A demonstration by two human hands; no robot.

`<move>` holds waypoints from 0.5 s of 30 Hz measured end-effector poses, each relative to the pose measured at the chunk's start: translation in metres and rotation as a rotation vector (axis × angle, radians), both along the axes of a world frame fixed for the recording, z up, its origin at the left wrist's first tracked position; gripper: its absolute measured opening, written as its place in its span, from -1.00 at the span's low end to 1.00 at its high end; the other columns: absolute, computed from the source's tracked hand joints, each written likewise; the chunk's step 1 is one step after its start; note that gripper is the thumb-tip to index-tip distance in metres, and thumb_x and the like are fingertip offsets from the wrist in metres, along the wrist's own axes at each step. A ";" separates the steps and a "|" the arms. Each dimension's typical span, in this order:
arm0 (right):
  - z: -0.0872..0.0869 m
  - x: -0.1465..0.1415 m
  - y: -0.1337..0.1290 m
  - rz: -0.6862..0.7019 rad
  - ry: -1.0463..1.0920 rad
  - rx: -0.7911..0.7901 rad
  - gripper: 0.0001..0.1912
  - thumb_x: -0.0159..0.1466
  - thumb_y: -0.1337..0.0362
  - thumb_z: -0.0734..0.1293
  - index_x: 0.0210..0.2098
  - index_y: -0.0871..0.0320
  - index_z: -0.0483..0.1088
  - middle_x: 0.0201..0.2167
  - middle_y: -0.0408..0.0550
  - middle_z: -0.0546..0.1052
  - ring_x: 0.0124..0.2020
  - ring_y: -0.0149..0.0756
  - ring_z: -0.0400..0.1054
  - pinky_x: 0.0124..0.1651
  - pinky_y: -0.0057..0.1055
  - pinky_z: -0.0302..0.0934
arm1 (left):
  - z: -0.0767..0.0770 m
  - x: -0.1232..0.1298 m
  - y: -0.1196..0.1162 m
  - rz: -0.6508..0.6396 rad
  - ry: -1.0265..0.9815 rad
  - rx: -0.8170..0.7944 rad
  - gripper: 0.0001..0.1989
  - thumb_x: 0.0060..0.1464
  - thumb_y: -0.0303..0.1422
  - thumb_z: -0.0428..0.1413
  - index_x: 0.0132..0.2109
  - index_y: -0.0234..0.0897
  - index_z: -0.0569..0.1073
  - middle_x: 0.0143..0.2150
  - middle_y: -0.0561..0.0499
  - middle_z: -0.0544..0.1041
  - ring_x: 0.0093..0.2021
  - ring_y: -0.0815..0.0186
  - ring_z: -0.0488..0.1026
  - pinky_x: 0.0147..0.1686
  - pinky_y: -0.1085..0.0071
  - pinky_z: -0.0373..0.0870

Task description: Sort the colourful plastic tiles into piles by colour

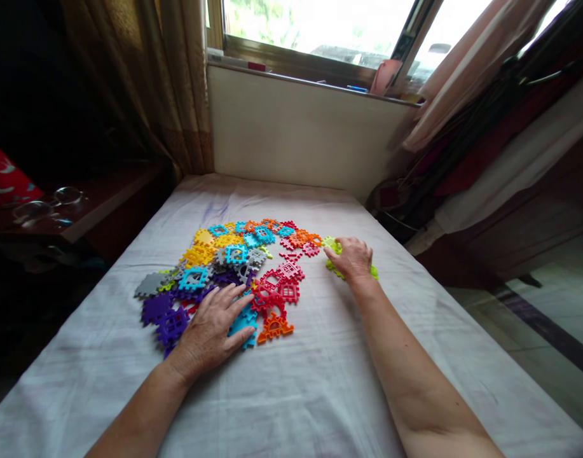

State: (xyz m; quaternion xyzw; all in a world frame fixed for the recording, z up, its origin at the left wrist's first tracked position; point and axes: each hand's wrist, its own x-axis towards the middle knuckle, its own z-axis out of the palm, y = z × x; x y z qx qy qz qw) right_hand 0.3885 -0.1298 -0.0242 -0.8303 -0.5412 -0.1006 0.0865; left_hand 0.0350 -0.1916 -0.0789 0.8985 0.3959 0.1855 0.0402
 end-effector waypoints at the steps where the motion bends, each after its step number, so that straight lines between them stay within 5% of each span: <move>1: -0.001 0.006 -0.002 -0.023 -0.012 -0.005 -0.54 0.27 -0.02 0.30 0.02 0.12 0.50 -0.01 0.18 0.51 0.01 0.04 0.30 -0.01 -0.14 0.11 | 0.000 0.000 0.000 0.000 0.000 0.000 -0.46 0.22 -0.03 0.02 0.29 -0.04 0.31 0.34 -0.05 0.32 0.32 0.09 0.23 0.32 -0.03 0.09; 6: -0.004 -0.006 -0.002 0.055 0.033 0.050 -0.63 0.29 0.08 0.30 0.01 0.07 0.52 0.06 0.12 0.49 0.06 0.01 0.27 0.03 -0.14 0.09 | -0.001 -0.001 0.000 0.002 0.000 -0.002 -0.46 0.22 -0.04 0.03 0.29 -0.05 0.31 0.34 -0.05 0.32 0.33 0.09 0.22 0.33 -0.03 0.09; 11: -0.004 -0.073 0.014 0.423 0.107 -0.017 -0.70 0.34 0.14 0.24 -0.08 0.01 0.56 0.02 -0.01 0.53 0.04 -0.14 0.30 0.07 -0.24 0.10 | 0.001 -0.001 0.000 -0.001 0.002 0.006 -0.47 0.22 -0.05 0.03 0.28 -0.05 0.31 0.34 -0.05 0.32 0.32 0.09 0.24 0.32 -0.02 0.10; 15: -0.008 -0.117 0.025 0.523 0.039 -0.148 -0.69 0.32 0.13 0.25 -0.13 0.10 0.58 -0.01 0.06 0.53 0.03 -0.11 0.30 0.03 -0.25 0.13 | 0.003 0.000 -0.001 -0.002 -0.001 0.011 -0.47 0.22 -0.06 0.04 0.29 -0.05 0.31 0.34 -0.05 0.32 0.32 0.09 0.24 0.33 -0.02 0.10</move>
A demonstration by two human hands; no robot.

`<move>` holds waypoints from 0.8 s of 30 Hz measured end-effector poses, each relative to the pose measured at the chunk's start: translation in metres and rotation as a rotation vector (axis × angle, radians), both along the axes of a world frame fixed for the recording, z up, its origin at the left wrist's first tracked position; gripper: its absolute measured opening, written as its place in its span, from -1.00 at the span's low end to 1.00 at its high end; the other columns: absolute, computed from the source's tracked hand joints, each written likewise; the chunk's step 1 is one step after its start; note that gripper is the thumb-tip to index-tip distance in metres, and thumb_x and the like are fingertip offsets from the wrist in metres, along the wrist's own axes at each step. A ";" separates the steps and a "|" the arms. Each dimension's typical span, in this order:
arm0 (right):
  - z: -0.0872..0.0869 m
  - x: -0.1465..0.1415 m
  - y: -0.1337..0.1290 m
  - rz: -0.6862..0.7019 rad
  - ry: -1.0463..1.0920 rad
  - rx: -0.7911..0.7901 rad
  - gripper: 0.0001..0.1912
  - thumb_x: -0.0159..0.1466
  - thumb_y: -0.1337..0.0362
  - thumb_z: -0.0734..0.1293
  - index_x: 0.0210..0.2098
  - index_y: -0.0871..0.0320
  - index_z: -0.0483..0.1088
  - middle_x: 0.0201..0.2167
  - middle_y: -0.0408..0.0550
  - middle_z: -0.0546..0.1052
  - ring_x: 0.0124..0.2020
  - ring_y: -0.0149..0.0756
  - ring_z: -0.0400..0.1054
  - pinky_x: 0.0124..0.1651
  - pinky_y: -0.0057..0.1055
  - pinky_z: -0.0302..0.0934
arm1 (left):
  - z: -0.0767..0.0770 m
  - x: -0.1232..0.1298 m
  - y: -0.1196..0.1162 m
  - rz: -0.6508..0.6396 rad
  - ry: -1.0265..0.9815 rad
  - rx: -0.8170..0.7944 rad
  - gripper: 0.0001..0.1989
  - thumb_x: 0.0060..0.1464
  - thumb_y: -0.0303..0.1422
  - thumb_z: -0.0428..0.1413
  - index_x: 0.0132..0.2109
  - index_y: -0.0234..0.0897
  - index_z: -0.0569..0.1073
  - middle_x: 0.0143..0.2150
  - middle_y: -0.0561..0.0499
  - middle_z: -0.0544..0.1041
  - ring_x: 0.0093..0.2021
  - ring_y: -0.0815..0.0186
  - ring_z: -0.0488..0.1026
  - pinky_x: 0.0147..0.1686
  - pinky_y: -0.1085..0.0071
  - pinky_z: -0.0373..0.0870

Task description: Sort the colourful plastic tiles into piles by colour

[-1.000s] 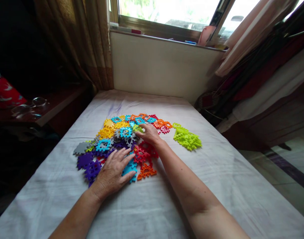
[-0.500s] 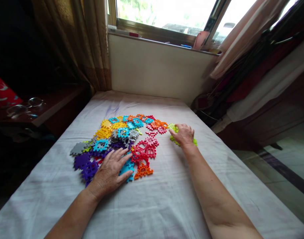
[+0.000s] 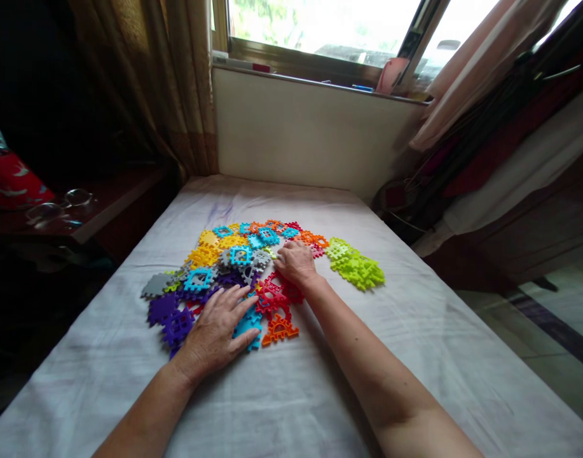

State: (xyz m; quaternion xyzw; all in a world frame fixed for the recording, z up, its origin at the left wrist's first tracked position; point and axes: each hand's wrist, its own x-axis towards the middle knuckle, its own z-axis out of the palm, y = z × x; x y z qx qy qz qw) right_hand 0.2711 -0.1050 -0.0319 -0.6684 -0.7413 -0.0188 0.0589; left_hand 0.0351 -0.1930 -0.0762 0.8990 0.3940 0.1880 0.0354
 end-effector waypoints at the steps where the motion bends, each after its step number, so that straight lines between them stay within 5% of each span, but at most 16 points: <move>1: -0.001 -0.006 0.002 0.001 -0.015 -0.017 -0.68 0.32 0.13 0.24 -0.14 0.12 0.58 -0.02 0.07 0.54 0.03 -0.10 0.31 0.02 -0.25 0.14 | 0.000 0.000 0.000 0.002 0.001 0.001 -0.46 0.22 -0.06 0.04 0.29 -0.05 0.31 0.34 -0.05 0.32 0.32 0.08 0.24 0.33 -0.02 0.10; 8: 0.000 -0.003 0.004 -0.090 0.002 -0.030 -0.70 0.33 0.16 0.24 -0.15 0.12 0.56 -0.02 0.04 0.54 0.03 -0.11 0.33 0.00 -0.26 0.15 | 0.001 0.002 -0.002 0.012 0.000 0.008 -0.47 0.21 -0.08 0.06 0.28 -0.07 0.31 0.33 -0.07 0.33 0.32 0.08 0.24 0.33 -0.02 0.10; 16: 0.016 0.084 -0.035 -0.369 -0.035 0.115 -0.74 0.30 0.16 0.26 -0.19 0.09 0.56 -0.04 0.07 0.55 -0.01 -0.05 0.33 -0.03 -0.22 0.13 | -0.002 0.000 0.001 0.005 -0.009 -0.017 -0.48 0.21 -0.07 0.06 0.27 -0.06 0.33 0.34 -0.07 0.32 0.33 0.08 0.24 0.32 -0.04 0.11; 20: 0.001 0.119 -0.057 -0.470 -0.071 0.147 -0.69 0.30 0.12 0.26 -0.10 0.12 0.53 -0.02 0.13 0.53 0.00 -0.03 0.29 -0.01 -0.20 0.10 | -0.004 0.000 0.002 0.000 -0.007 0.012 -0.47 0.21 -0.06 0.04 0.28 -0.06 0.32 0.33 -0.07 0.34 0.32 0.09 0.25 0.32 -0.02 0.11; 24: -0.025 0.127 -0.065 -0.365 -0.136 0.293 -0.42 0.31 -0.01 0.25 0.25 0.10 0.30 0.26 0.18 0.32 0.21 0.03 0.13 0.17 -0.10 -0.02 | -0.005 -0.001 0.003 -0.003 -0.012 0.032 -0.47 0.22 -0.04 0.02 0.28 -0.04 0.31 0.32 -0.06 0.34 0.31 0.09 0.26 0.32 -0.02 0.13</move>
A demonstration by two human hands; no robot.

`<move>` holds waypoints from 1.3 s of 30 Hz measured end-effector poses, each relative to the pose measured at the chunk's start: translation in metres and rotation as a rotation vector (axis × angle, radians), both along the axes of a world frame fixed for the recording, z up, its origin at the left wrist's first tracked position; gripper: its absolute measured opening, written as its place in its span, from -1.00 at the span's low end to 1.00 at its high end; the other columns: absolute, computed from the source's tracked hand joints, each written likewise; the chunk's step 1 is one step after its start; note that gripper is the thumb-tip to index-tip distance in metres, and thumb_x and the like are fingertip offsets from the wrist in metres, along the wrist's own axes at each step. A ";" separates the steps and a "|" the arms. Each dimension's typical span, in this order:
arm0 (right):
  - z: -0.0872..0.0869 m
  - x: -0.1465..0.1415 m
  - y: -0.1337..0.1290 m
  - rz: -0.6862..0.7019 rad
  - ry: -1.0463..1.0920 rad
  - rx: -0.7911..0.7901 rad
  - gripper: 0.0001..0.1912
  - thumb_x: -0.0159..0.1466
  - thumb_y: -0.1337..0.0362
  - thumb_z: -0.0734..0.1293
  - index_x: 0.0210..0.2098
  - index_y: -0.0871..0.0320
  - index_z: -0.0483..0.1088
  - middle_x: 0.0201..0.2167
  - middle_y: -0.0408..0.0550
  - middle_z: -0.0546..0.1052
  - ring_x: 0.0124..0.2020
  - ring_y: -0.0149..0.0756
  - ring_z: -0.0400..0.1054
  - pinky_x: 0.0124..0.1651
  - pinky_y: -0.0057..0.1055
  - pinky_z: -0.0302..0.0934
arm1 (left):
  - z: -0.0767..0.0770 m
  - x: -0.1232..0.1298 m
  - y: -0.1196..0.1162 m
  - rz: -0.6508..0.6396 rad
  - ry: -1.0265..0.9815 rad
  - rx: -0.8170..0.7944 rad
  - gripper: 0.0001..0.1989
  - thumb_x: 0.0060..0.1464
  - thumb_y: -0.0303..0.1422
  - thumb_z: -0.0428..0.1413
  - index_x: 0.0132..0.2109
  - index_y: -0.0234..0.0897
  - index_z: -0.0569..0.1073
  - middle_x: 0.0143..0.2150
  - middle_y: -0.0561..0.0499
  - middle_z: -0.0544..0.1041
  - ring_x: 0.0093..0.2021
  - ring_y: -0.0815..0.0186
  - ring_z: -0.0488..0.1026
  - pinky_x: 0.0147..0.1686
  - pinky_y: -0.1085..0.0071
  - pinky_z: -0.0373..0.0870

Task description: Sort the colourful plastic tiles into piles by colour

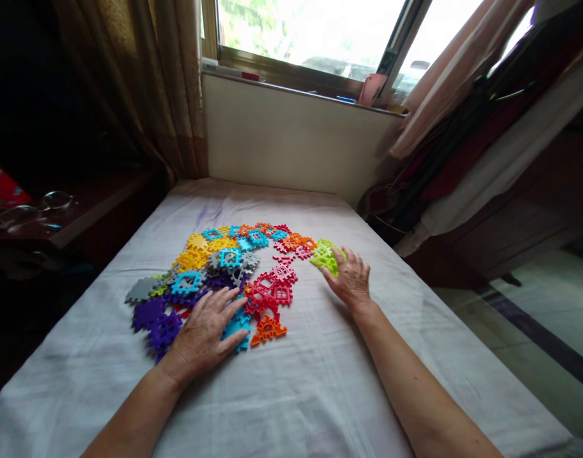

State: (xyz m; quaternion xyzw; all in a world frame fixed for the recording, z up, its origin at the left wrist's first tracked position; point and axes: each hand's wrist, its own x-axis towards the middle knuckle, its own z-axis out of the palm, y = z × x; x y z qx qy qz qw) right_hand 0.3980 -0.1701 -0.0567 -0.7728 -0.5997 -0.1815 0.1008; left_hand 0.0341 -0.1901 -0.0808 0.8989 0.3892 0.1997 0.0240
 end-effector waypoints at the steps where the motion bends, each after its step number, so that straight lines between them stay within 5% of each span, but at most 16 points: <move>1: -0.005 0.000 0.001 0.042 -0.025 -0.008 -0.40 0.31 -0.03 0.24 0.28 0.06 0.27 0.31 0.15 0.27 0.26 0.03 0.08 0.22 -0.06 -0.08 | -0.001 0.000 0.000 -0.001 -0.002 0.007 -0.47 0.23 -0.04 0.02 0.29 -0.04 0.31 0.32 -0.06 0.34 0.31 0.09 0.26 0.31 -0.02 0.13; 4: -0.014 0.004 0.012 0.105 -0.041 -0.096 -0.46 0.34 -0.03 0.19 0.27 -0.06 0.28 0.34 0.08 0.24 0.32 0.02 0.02 0.27 0.04 -0.19 | -0.004 -0.001 0.001 -0.002 -0.004 0.025 -0.47 0.23 -0.04 0.01 0.29 -0.03 0.31 0.33 -0.05 0.34 0.31 0.10 0.27 0.32 -0.01 0.12; 11: -0.012 0.028 0.046 0.004 0.077 -0.141 -0.51 0.35 -0.02 0.17 0.21 -0.09 0.35 0.33 0.10 0.27 0.25 0.02 0.15 0.26 0.14 -0.18 | -0.009 -0.005 0.001 0.013 0.027 0.062 -0.44 0.21 -0.02 0.03 0.31 0.01 0.28 0.35 -0.03 0.31 0.32 0.09 0.26 0.31 -0.02 0.14; 27: -0.018 0.097 0.154 -0.133 0.144 -0.131 -0.49 0.35 -0.01 0.13 0.21 -0.02 0.35 0.29 0.11 0.28 0.18 0.02 0.21 0.23 0.20 -0.15 | 0.006 -0.006 0.000 -0.011 0.074 0.166 -0.34 0.17 -0.03 0.07 0.38 0.09 0.15 0.34 0.06 0.33 0.25 0.11 0.34 0.23 0.09 0.31; 32: -0.024 0.095 0.153 -0.119 0.051 0.030 -0.46 0.38 0.03 0.10 0.26 0.10 0.28 0.30 0.19 0.25 0.26 0.05 0.06 0.24 0.22 -0.22 | 0.002 -0.006 0.000 0.019 0.075 0.095 -0.40 0.20 -0.08 0.05 0.36 0.10 0.19 0.33 0.07 0.33 0.27 0.12 0.32 0.27 0.07 0.23; 39: -0.025 0.058 0.107 0.001 0.006 0.093 -0.46 0.39 0.13 0.06 0.29 0.14 0.25 0.32 0.19 0.23 0.32 0.02 -0.01 0.32 0.12 -0.31 | 0.001 0.003 0.003 0.056 0.040 0.103 -0.53 0.29 -0.13 -0.02 0.30 -0.02 0.29 0.31 -0.03 0.36 0.28 0.16 0.31 0.28 0.06 0.21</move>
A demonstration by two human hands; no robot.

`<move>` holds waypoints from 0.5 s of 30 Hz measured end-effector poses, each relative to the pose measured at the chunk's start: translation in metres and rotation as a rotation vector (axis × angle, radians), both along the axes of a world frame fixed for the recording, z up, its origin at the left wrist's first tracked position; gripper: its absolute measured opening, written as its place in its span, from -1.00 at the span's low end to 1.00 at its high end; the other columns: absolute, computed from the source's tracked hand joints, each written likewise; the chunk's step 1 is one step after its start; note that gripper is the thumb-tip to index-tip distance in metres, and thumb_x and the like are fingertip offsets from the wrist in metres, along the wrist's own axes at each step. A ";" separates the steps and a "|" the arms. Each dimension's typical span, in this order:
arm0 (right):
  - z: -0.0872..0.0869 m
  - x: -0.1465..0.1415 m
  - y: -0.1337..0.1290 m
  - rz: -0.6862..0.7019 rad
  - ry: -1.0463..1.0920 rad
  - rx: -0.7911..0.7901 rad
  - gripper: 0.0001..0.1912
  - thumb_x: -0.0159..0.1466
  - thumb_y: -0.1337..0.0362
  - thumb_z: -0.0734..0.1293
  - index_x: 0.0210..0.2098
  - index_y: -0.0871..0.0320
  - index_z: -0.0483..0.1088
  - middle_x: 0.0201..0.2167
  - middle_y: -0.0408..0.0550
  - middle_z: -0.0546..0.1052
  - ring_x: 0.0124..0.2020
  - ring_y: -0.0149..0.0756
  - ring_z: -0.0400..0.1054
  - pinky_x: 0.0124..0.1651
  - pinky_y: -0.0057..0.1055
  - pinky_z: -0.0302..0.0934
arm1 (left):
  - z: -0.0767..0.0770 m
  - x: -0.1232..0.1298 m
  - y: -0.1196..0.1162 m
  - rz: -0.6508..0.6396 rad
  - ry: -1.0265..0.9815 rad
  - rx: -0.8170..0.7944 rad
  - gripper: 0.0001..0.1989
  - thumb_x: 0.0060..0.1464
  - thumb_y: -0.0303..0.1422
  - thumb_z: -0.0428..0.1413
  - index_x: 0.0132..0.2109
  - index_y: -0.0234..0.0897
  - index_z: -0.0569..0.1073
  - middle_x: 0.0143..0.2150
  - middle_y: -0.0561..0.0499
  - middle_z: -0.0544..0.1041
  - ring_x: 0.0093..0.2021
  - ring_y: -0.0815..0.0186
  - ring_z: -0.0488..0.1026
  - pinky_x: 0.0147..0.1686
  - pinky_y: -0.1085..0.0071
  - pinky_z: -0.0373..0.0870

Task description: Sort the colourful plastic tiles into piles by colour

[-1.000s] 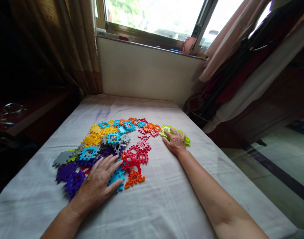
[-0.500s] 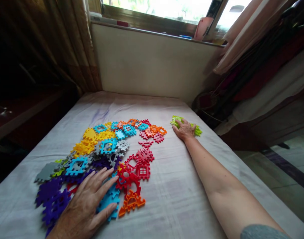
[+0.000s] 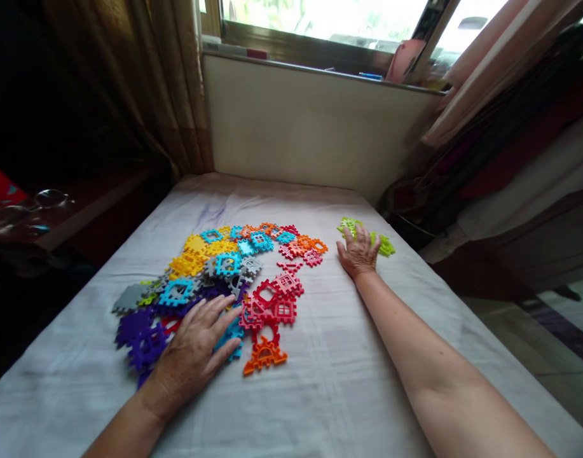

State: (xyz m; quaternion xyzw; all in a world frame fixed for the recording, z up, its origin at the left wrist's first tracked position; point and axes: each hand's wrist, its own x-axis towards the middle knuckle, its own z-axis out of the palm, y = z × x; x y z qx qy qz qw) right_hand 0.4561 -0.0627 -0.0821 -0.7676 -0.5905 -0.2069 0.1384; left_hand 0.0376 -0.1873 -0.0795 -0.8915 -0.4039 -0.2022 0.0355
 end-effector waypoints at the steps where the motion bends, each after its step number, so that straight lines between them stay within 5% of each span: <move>1: 0.001 -0.009 -0.009 0.018 0.005 -0.003 -0.46 0.38 0.13 0.07 0.29 0.14 0.25 0.33 0.19 0.22 0.32 0.02 -0.01 0.31 0.10 -0.29 | 0.001 0.002 0.000 0.007 -0.008 0.016 -0.55 0.29 -0.15 -0.03 0.28 -0.04 0.31 0.30 -0.04 0.38 0.27 0.16 0.32 0.29 0.05 0.19; 10: -0.006 -0.086 -0.106 -0.101 0.350 -0.019 -0.43 0.34 0.15 0.15 0.29 0.18 0.24 0.25 0.22 0.33 0.22 -0.04 0.23 0.19 -0.16 0.12 | 0.027 0.010 -0.015 0.024 -0.094 0.128 -0.71 0.29 -0.24 -0.03 0.00 -0.07 0.55 0.08 -0.01 0.57 0.15 0.16 0.44 0.29 -0.01 0.16; 15: -0.015 -0.110 -0.150 0.010 0.477 0.037 -0.49 0.31 0.19 0.14 0.20 0.20 0.35 0.18 0.17 0.43 0.18 -0.10 0.30 0.19 -0.24 0.16 | 0.030 -0.036 -0.023 0.433 -0.253 0.215 -0.63 0.30 -0.17 -0.08 0.03 -0.20 0.52 0.14 -0.16 0.52 0.21 0.02 0.38 0.26 -0.12 0.12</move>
